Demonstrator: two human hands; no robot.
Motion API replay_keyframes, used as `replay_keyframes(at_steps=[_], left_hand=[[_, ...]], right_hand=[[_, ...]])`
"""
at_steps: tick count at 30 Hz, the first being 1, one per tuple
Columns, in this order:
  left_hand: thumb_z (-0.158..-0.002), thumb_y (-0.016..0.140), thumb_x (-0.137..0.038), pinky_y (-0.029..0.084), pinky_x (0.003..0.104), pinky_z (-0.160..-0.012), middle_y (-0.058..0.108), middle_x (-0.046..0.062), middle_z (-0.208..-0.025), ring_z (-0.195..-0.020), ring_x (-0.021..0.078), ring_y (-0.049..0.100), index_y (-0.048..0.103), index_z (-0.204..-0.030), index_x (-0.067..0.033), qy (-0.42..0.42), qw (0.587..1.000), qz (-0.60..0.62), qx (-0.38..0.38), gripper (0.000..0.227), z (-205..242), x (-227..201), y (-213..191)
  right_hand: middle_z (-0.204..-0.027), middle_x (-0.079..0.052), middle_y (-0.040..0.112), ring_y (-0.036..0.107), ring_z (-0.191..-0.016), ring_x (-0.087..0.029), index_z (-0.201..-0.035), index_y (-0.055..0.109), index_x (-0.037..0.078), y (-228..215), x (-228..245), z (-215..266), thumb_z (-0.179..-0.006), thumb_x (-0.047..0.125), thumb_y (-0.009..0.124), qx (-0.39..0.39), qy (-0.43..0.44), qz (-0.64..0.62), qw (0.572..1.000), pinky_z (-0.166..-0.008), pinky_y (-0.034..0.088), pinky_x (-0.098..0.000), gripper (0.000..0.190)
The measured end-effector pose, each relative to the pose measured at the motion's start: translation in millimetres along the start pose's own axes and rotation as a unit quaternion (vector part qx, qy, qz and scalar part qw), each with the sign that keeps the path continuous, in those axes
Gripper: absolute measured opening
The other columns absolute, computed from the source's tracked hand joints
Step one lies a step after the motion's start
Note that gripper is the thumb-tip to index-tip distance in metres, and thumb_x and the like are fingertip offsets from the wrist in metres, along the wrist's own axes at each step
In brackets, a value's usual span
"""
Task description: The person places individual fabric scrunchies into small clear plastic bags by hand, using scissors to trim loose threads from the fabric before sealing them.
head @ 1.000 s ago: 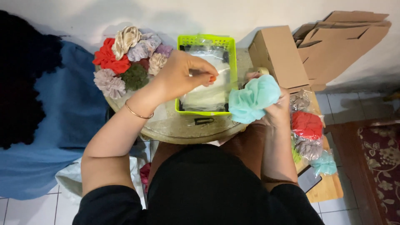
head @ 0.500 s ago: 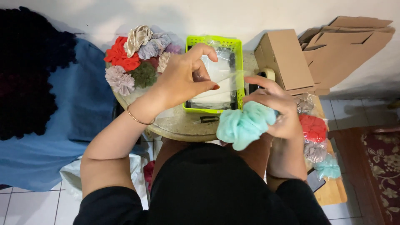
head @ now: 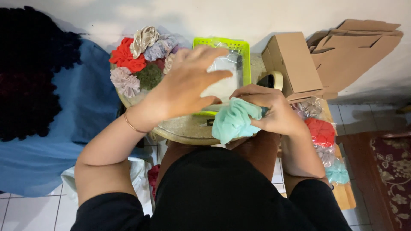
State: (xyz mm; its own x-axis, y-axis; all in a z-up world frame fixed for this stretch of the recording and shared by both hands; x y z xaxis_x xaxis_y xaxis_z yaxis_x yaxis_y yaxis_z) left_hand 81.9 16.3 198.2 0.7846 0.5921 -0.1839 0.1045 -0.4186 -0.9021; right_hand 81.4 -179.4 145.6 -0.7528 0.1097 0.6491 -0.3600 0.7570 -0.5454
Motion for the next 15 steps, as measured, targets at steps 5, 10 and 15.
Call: replay_keyframes(at_steps=[5, 10, 15], left_hand=[[-0.08, 0.077, -0.01, 0.032, 0.035, -0.064, 0.058, 0.003, -0.096, -0.084, 0.0223, 0.048, 0.068, -0.088, -0.0138, 0.096, 0.972, -0.17, -0.131, 0.013, 6, -26, 12], [-0.079, 0.072, -0.005, 0.039, 0.028, -0.05, 0.059, 0.0, -0.07, -0.053, 0.0181, 0.056, 0.066, -0.082, -0.0156, 0.086, 0.952, -0.266, -0.12, 0.013, 9, -30, 8], [-0.08, 0.06, -0.004, 0.045, 0.042, -0.065, 0.057, 0.01, -0.083, -0.072, 0.0318, 0.058, 0.06, -0.094, -0.0056, 0.089, 0.99, -0.104, -0.035, 0.015, 12, -12, 3]], right_hand=[[-0.106, -0.023, 0.071, 0.073, -0.09, -0.037, -0.1, 0.072, -0.007, 1, 2, -2, -0.086, 0.01, 0.08, 0.015, 0.012, 0.021, 1.0, -0.082, 0.057, -0.0494, 0.024], [-0.111, -0.027, 0.069, 0.071, -0.101, -0.043, -0.108, 0.069, -0.009, -5, 8, -4, -0.087, 0.01, 0.077, 0.03, -0.009, 0.001, 1.0, -0.088, 0.055, -0.0548, 0.029], [-0.134, -0.02, 0.061, 0.064, -0.127, -0.033, -0.145, 0.049, 0.007, -58, -11, 21, -0.085, 0.021, 0.065, -0.079, -0.028, -0.096, 0.992, -0.113, 0.058, -0.0466, 0.064]])
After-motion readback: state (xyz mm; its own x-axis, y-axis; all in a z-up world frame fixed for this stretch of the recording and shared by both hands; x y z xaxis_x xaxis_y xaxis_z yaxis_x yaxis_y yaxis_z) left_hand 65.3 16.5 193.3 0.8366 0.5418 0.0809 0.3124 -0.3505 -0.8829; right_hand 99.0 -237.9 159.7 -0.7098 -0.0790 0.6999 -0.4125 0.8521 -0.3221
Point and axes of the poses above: each hand's wrist, its own z-axis away from the middle knuckle, its own y-axis out of the palm, x = y × z, the point moved 5 cm from there along -z, towards the middle knuckle
